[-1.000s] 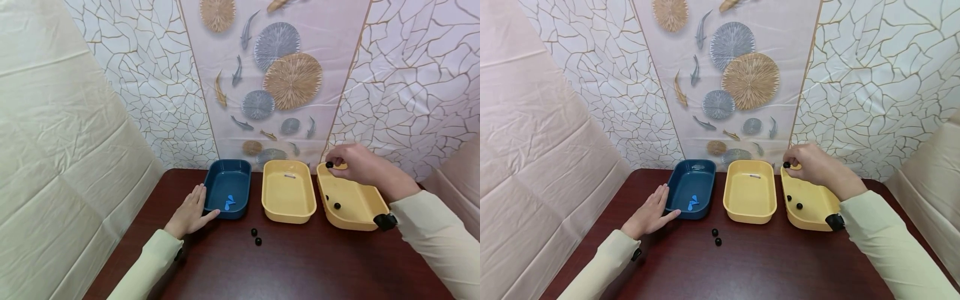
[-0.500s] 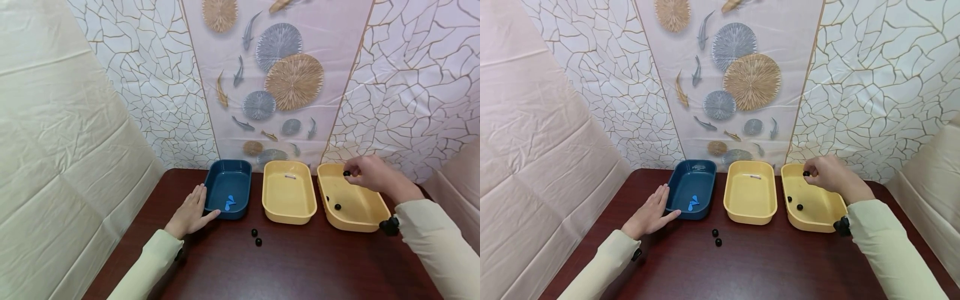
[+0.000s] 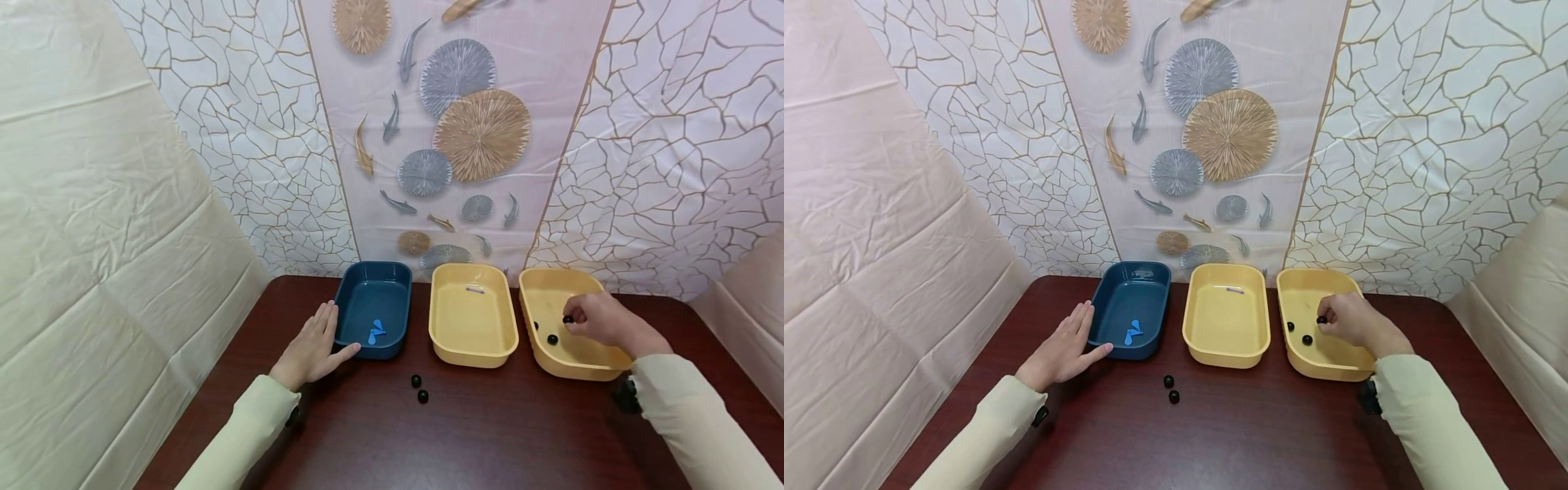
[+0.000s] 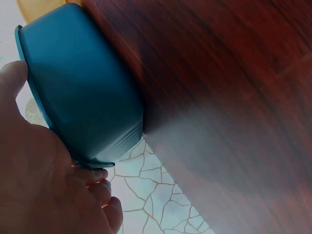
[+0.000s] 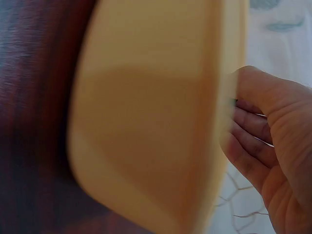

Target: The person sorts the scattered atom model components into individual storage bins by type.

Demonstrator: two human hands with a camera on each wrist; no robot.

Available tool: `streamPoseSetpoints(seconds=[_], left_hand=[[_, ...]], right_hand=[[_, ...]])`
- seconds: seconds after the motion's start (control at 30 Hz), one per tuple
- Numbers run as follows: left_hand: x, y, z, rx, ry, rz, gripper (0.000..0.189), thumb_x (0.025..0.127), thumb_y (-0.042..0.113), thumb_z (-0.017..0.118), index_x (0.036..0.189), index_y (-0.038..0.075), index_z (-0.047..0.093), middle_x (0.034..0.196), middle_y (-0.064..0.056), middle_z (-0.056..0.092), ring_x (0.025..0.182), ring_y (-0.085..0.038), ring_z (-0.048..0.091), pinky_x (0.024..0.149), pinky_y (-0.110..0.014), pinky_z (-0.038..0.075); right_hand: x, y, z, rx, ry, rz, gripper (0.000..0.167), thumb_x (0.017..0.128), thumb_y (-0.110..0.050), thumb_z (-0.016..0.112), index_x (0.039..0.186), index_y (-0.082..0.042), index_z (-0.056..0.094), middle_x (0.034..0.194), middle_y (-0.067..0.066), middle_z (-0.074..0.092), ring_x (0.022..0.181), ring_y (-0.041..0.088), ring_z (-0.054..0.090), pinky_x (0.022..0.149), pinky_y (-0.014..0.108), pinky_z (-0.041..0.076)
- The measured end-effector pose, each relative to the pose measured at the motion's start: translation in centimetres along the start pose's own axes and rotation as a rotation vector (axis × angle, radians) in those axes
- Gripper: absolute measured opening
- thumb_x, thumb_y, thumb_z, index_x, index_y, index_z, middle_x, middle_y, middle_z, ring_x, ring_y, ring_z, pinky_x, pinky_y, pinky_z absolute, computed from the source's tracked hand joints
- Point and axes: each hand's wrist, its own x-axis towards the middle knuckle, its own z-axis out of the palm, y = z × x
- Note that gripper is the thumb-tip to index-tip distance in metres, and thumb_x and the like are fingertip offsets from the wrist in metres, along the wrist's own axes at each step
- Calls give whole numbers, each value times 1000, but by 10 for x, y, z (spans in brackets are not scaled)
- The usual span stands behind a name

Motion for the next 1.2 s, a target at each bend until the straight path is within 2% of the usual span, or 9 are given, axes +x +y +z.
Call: streamPoseSetpoints(seconds=[0.17, 0.27, 0.43, 0.6, 0.9, 1.2], left_hand=[[0, 0, 0, 3, -3, -5, 98, 104, 61, 51, 165, -8, 18, 175, -26, 17, 164, -44, 16, 133, -57, 21], [1, 0, 0, 8, -7, -8, 98, 104, 62, 51, 165, -7, 18, 175, -25, 17, 164, -44, 16, 133, -57, 21], [1, 0, 1, 9, -10, -13, 98, 104, 62, 50, 166, -7, 17, 176, -25, 16, 164, -44, 15, 133, -58, 21], [1, 0, 1, 9, -2, -5, 98, 104, 61, 51, 165, -8, 18, 175, -26, 17, 164, -44, 16, 133, -58, 21], [2, 0, 2, 15, -7, -4, 98, 104, 61, 50, 165, -8, 17, 175, -26, 17, 164, -44, 16, 133, -57, 21], [2, -1, 2, 11, -5, -5, 99, 104, 62, 50, 165, -8, 17, 175, -26, 16, 164, -44, 15, 133, -57, 20]], right_hand=[[-2, 6, 16, 10, -13, -43, 10, 84, -7, 83, 90, -5, 76, 81, -2, 73, 76, 10, 67, 67, 27, 56], [-3, 6, 19, 12, -11, -37, 9, 84, -8, 83, 90, -5, 77, 82, -1, 74, 77, 12, 68, 67, 28, 56], [-3, 3, 13, 11, -53, -13, 16, 87, -8, 82, 98, 1, 76, 89, 7, 77, 81, 19, 72, 72, 36, 61], [-2, -3, -3, -12, -63, -12, 20, 87, -8, 82, 102, 4, 74, 93, 10, 77, 83, 22, 73, 73, 39, 62], [4, -30, -37, -102, 25, -77, 16, 85, -8, 82, 96, 0, 75, 85, 4, 76, 76, 17, 72, 70, 39, 61], [9, -68, -58, -167, 151, -238, 14, 81, -5, 85, 91, -7, 77, 84, 0, 76, 76, 14, 71, 68, 34, 61]])
